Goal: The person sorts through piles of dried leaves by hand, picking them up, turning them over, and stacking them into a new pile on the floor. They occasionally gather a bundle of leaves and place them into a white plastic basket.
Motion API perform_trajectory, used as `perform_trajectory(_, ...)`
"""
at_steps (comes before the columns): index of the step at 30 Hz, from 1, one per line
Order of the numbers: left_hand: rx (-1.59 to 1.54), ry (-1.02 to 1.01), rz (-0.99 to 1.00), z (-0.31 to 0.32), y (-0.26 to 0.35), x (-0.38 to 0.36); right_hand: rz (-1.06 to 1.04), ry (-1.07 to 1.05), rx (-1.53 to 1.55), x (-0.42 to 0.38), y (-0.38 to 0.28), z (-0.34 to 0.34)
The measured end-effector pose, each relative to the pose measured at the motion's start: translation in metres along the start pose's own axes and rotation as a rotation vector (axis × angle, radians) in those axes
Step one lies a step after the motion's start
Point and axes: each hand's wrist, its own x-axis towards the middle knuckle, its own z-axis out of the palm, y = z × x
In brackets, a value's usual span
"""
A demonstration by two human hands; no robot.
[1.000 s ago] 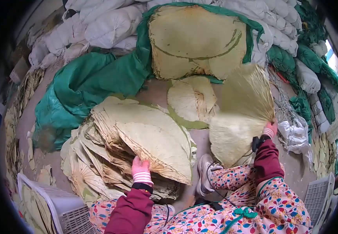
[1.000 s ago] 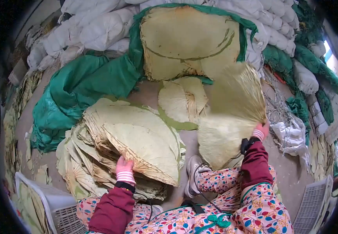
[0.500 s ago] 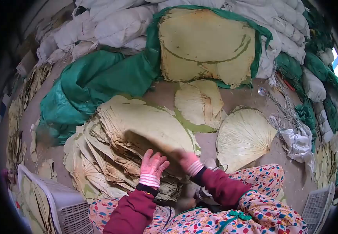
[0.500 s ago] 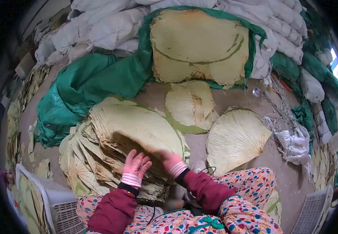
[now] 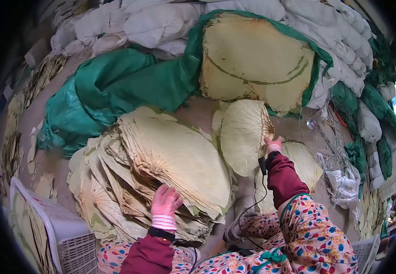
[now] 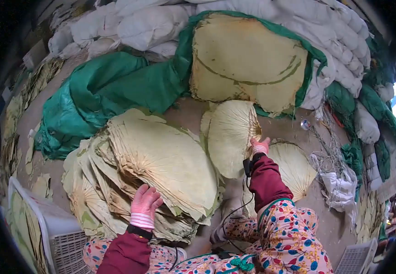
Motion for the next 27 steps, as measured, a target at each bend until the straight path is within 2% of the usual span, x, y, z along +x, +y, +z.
perform_trajectory(2, -0.002, 0.049, 0.050, 0.002, 0.002, 0.000, -0.067, 0.180, -0.240, -0.016, -0.027, 0.010)
perform_trajectory(3, -0.016, 0.062, 0.074, 0.000, 0.000, 0.003, -0.172, -0.084, -0.176, -0.029, -0.045, 0.008)
perform_trajectory(5, -0.029, 0.101, 0.104, -0.001, 0.001, 0.006, -0.519, -0.309, -0.225, -0.076, -0.064, 0.055)
perform_trajectory(6, -0.018, 0.127, 0.109, 0.002, 0.004, 0.004, -0.432, -0.673, -0.245, -0.124, -0.118, 0.042)
perform_trajectory(7, 0.001, 0.145, 0.134, 0.003, 0.005, 0.005, -0.628, -0.776, -0.144, -0.163, -0.134, 0.053)
perform_trajectory(9, 0.010, 0.171, 0.172, 0.001, 0.007, 0.007, -0.804, -0.993, 0.044, -0.229, -0.174, 0.060)
perform_trajectory(11, -0.018, 0.188, 0.205, 0.000, 0.009, 0.010, -0.841, -1.084, 0.006, -0.271, -0.193, 0.079)
perform_trajectory(12, -0.021, 0.196, 0.222, -0.002, 0.011, 0.010, -0.788, -1.216, -0.103, -0.282, -0.203, 0.079)
perform_trajectory(14, -0.032, 0.207, 0.254, -0.002, 0.017, 0.009, -0.753, -1.172, -0.341, -0.297, -0.205, 0.088)
perform_trajectory(17, -0.080, 0.155, 0.259, -0.010, 0.021, 0.008, -0.786, -1.128, -0.177, -0.292, -0.196, 0.076)
perform_trajectory(20, -0.106, 0.111, 0.204, -0.012, 0.021, 0.003, -0.597, -1.147, -0.148, -0.275, -0.192, 0.034)
perform_trajectory(22, -0.077, 0.070, 0.154, -0.002, 0.027, -0.002, -0.761, -0.939, -0.091, -0.279, -0.167, 0.019)
perform_trajectory(24, -0.022, 0.010, 0.090, 0.016, 0.036, -0.017, -0.750, -0.924, -0.117, -0.294, -0.174, -0.028)
perform_trajectory(25, 0.149, 0.078, 0.033, 0.009, 0.030, -0.021, -0.747, -0.968, -0.061, -0.303, -0.177, -0.049)
perform_trajectory(27, 0.176, 0.167, -0.086, 0.004, 0.022, -0.023, -0.778, -0.990, 0.093, -0.318, -0.170, -0.061)
